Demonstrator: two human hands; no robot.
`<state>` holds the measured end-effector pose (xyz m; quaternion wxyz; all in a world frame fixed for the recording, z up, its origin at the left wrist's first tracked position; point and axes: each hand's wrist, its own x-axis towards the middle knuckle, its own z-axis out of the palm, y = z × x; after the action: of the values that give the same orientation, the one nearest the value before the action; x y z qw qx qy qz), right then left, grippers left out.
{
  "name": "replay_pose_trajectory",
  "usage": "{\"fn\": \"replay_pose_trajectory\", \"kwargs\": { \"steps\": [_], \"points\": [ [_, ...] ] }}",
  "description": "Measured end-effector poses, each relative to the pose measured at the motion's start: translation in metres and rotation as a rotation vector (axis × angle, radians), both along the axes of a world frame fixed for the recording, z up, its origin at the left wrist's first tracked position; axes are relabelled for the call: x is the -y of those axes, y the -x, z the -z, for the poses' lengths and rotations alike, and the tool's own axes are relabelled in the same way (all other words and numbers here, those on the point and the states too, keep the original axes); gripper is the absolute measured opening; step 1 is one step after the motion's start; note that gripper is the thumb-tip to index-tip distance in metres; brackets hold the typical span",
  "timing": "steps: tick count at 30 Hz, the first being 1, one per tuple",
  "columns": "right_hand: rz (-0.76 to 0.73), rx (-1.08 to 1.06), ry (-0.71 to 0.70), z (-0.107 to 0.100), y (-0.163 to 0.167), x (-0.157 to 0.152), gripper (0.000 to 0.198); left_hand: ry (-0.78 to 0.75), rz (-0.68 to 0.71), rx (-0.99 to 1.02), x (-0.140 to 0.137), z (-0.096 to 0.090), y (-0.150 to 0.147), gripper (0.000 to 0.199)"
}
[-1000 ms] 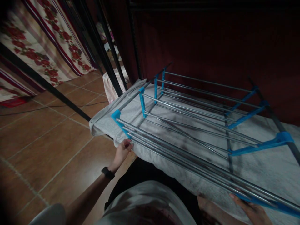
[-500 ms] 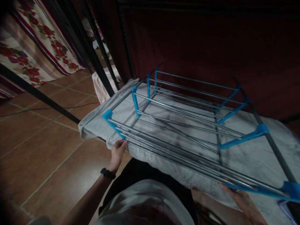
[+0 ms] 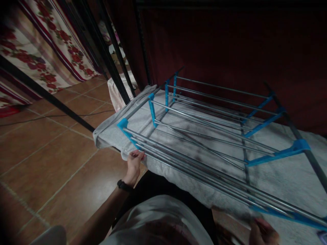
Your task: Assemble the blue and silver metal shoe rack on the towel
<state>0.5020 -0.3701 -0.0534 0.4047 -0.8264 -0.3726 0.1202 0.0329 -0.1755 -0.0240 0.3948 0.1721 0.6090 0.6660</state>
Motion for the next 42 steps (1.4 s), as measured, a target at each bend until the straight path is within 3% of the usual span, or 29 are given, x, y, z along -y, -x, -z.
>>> {"fn": "replay_pose_trajectory", "kwargs": {
  "steps": [2,4,8,12,19,23,32,42],
  "points": [
    [-0.056,0.080,-0.047,0.008,0.029,0.004,0.035,0.017,-0.002,0.019,-0.001,-0.001,0.000,0.045],
    [-0.244,0.172,-0.091,0.009,0.065,-0.005,0.034,0.031,0.004,0.024,-0.003,-0.002,0.000,0.050],
    [-0.748,0.248,-0.146,-0.008,0.142,-0.057,0.028,0.041,0.048,0.033,-0.006,-0.002,0.003,0.059],
    [-0.949,0.341,-0.115,-0.024,0.199,-0.111,0.036,0.021,0.113,0.009,-0.008,-0.002,0.005,0.052],
    [-1.010,0.691,0.098,-0.019,0.241,-0.148,0.038,0.001,0.134,-0.013,-0.006,-0.001,0.003,0.040],
    [-1.034,0.718,0.233,-0.021,0.249,-0.157,0.032,-0.031,0.142,-0.054,-0.006,-0.003,0.002,0.034],
    [-1.080,0.715,0.170,-0.021,0.251,-0.165,0.035,-0.078,0.114,-0.071,-0.005,0.005,-0.002,0.031],
    [-1.086,0.715,0.160,-0.019,0.251,-0.165,0.035,-0.032,0.064,-0.039,-0.007,0.006,-0.001,0.035]
  ]
}}
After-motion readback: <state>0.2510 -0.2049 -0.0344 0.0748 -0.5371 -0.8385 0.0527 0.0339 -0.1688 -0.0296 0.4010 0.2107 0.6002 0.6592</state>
